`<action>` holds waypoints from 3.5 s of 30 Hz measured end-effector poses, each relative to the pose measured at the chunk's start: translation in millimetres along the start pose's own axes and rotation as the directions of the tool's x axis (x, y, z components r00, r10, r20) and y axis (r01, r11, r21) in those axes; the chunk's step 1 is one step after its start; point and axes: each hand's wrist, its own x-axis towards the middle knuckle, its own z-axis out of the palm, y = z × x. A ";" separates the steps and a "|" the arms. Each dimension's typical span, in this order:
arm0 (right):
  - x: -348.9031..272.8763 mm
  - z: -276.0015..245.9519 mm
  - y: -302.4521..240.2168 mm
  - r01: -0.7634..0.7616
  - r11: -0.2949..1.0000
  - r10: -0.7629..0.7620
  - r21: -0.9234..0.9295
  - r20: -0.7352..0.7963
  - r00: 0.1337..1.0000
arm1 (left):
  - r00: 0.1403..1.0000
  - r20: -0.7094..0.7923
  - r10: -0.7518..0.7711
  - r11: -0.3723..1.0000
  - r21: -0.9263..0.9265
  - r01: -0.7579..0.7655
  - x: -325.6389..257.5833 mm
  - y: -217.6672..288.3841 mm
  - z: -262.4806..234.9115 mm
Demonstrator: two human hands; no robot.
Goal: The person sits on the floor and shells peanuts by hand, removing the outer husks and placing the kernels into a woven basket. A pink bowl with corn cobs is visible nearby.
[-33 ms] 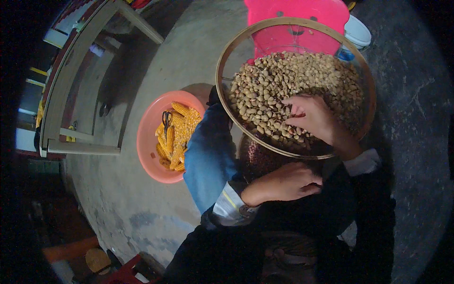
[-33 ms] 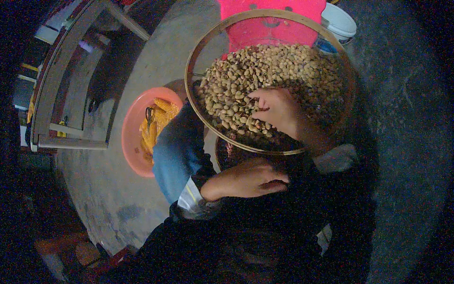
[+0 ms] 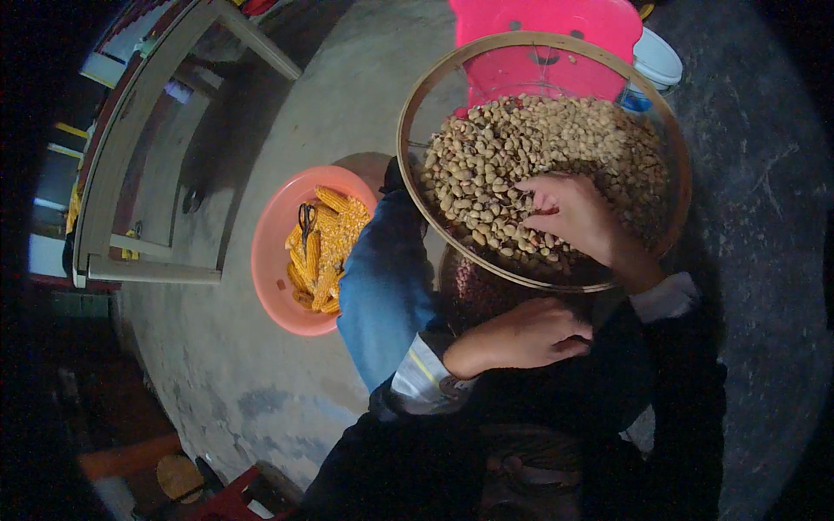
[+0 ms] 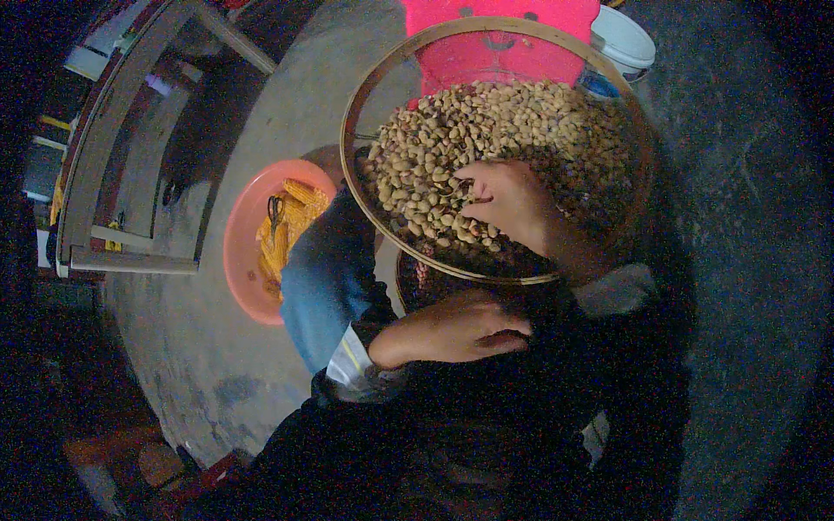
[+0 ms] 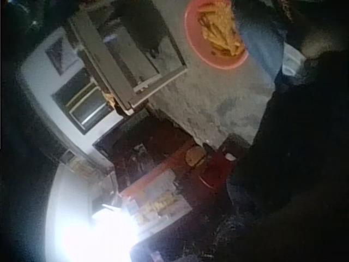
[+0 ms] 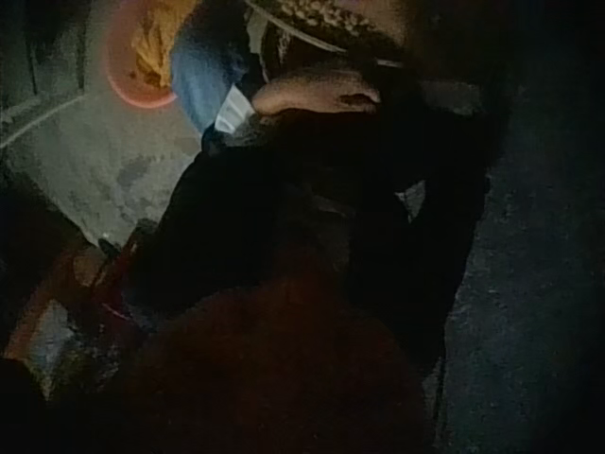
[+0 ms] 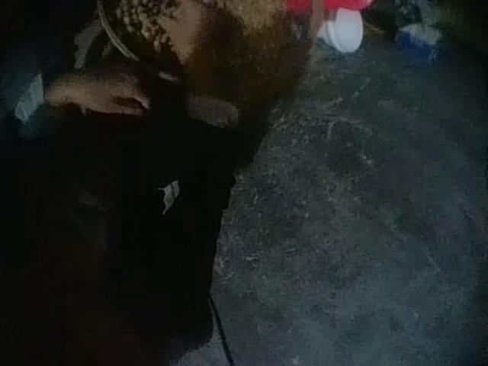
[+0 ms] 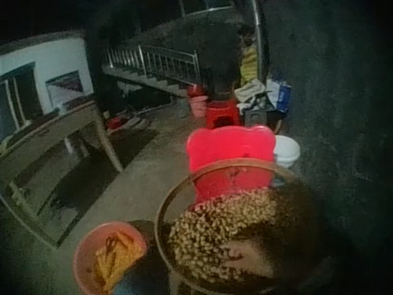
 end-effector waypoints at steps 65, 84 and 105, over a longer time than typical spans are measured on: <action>-20.7 -36.1 -32.9 -0.302 0.426 0.270 0.853 0.199 0.942 | 0.526 -0.706 -0.474 0.722 -0.654 -0.227 13.7 2.0 -28.2; -22.4 -33.0 -38.7 -0.230 0.426 0.283 0.875 0.113 0.952 | 0.553 -0.601 -0.576 0.365 -0.795 -0.484 16.4 -5.2 -28.3; -22.8 -32.6 -49.4 -0.227 0.598 0.317 0.769 0.032 0.948 | 0.502 -0.604 -0.619 0.350 -0.784 -0.513 13.6 1.3 -29.5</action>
